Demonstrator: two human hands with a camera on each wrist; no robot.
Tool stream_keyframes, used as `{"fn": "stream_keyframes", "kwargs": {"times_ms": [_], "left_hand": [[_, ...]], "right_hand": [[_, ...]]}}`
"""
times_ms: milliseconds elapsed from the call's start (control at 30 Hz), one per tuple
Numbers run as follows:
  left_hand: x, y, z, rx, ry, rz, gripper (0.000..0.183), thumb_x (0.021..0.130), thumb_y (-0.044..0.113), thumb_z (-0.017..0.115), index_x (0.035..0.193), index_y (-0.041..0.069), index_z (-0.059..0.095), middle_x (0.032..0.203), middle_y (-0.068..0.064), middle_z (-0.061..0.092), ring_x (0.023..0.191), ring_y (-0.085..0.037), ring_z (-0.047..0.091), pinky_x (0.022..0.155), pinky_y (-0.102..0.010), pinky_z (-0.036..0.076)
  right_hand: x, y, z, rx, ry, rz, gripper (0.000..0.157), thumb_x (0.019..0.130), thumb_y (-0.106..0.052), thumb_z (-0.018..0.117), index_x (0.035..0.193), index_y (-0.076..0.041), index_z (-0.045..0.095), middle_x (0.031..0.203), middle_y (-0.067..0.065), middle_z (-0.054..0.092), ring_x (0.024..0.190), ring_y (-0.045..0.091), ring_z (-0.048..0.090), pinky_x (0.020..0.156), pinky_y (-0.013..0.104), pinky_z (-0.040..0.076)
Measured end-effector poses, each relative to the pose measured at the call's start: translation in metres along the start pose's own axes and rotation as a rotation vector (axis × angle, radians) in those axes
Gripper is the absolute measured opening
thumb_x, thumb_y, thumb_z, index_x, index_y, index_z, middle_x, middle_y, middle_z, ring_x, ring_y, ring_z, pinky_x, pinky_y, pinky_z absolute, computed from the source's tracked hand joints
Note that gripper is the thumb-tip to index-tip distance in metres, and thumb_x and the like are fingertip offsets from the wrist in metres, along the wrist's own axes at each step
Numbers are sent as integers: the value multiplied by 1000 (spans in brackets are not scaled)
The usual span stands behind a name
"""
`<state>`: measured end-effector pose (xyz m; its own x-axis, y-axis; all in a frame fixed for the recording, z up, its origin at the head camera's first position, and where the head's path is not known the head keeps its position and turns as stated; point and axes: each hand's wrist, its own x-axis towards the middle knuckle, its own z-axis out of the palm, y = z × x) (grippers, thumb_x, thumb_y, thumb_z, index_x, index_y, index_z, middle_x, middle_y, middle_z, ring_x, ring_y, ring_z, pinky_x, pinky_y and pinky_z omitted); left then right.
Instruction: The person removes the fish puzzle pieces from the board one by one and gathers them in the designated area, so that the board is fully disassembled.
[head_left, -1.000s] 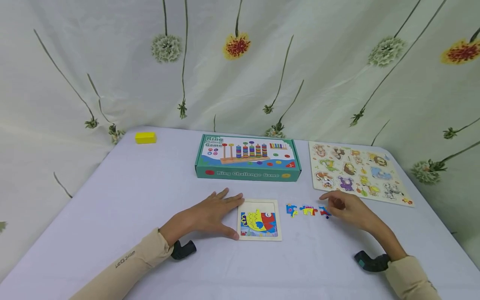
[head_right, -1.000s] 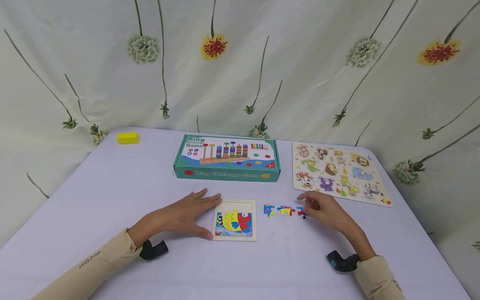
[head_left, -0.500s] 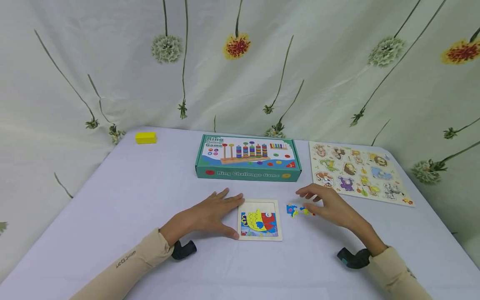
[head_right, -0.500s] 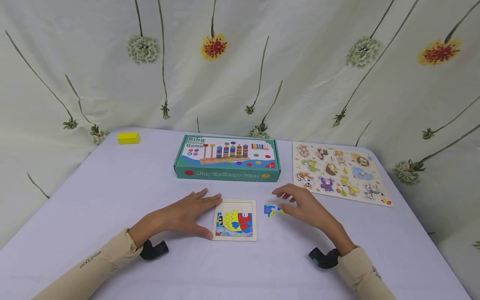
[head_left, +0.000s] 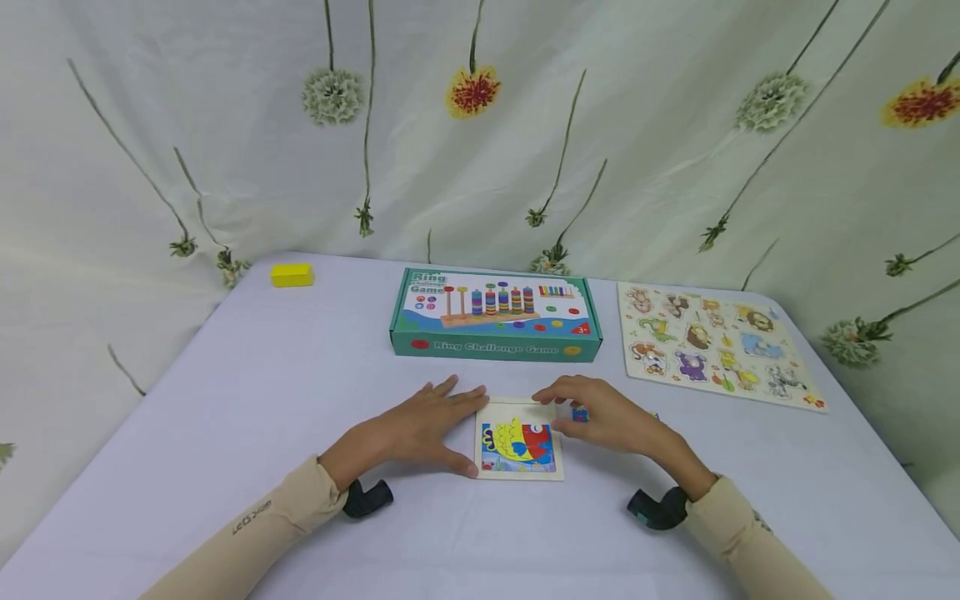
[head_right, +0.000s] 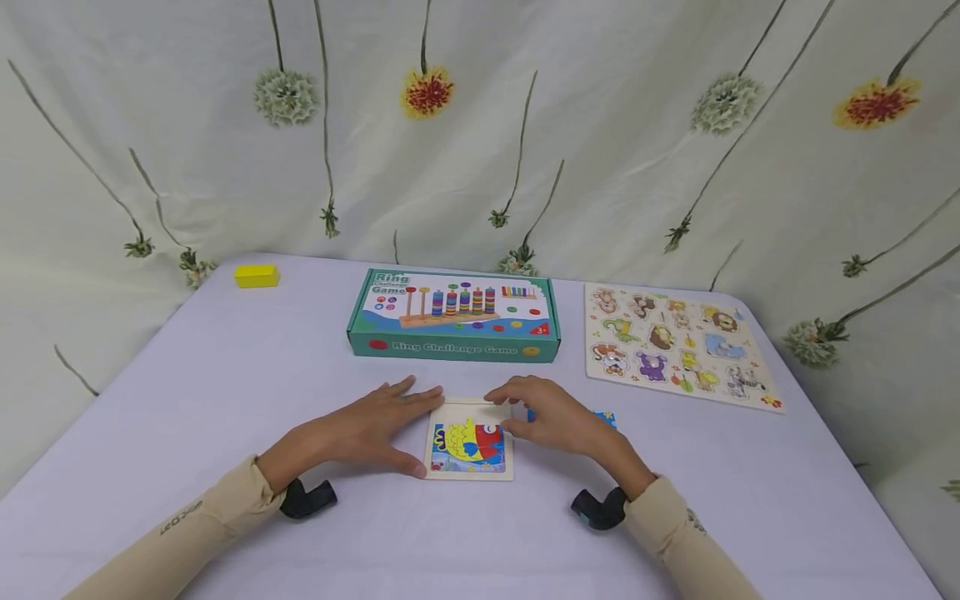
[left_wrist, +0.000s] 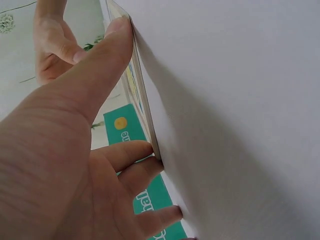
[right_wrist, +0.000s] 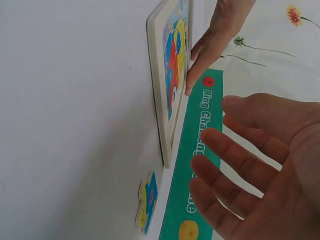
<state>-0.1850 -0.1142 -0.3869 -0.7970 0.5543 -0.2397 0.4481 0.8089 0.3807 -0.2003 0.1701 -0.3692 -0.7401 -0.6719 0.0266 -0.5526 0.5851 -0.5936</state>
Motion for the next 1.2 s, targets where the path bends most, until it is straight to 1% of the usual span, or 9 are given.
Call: {"fn": "stream_keyframes", "kwargs": {"times_ms": [233, 333, 433, 633, 767, 967, 1200], "left_hand": [[1, -1, -1, 6, 0, 9, 96, 71, 58, 76, 150, 23, 34, 156, 8, 28, 148, -30, 8, 117, -55, 10], [0, -2, -1, 11, -1, 17, 96, 72, 59, 75, 150, 22, 34, 157, 8, 27, 148, -31, 8, 117, -55, 10], [0, -2, -2, 13, -1, 23, 96, 73, 60, 74, 150, 21, 34, 157, 8, 26, 148, -31, 8, 117, -55, 9], [0, -1, -2, 9, -8, 23, 95, 73, 60, 73, 151, 22, 33, 157, 8, 25, 148, -30, 7, 117, -54, 8], [0, -1, -2, 9, -9, 19, 96, 73, 59, 74, 151, 21, 33, 157, 8, 26, 148, -31, 8, 117, -55, 9], [0, -1, -2, 9, -7, 22, 97, 72, 60, 74, 150, 21, 33, 157, 6, 27, 147, -32, 8, 116, -56, 9], [1, -2, -1, 10, -4, 22, 97, 72, 61, 74, 150, 22, 33, 157, 7, 27, 147, -32, 9, 116, -56, 9]], "right_hand": [[17, -9, 10, 75, -70, -15, 36, 89, -17, 68, 125, -11, 63, 122, 2, 63, 117, 22, 54, 98, 47, 46], [24, -13, 17, 71, -105, -36, 37, 89, -15, 68, 125, -12, 64, 122, 0, 63, 118, 20, 53, 98, 45, 46], [29, -15, 22, 24, -122, -56, 36, 88, -13, 68, 124, -13, 64, 120, -1, 63, 115, 18, 52, 97, 40, 47], [32, -14, 29, -41, -119, -46, 34, 88, -12, 68, 122, -14, 67, 117, -1, 59, 112, 17, 49, 94, 36, 47], [32, -13, 29, -41, -117, -39, 34, 87, -12, 69, 121, -14, 67, 117, -2, 58, 112, 17, 49, 94, 36, 47], [33, -12, 29, -35, -124, -59, 31, 87, -12, 70, 118, -13, 69, 112, -2, 58, 108, 16, 49, 92, 34, 46], [33, -11, 29, -25, -133, -47, 32, 87, -12, 68, 118, -14, 69, 110, -4, 58, 108, 14, 47, 91, 33, 46]]}}
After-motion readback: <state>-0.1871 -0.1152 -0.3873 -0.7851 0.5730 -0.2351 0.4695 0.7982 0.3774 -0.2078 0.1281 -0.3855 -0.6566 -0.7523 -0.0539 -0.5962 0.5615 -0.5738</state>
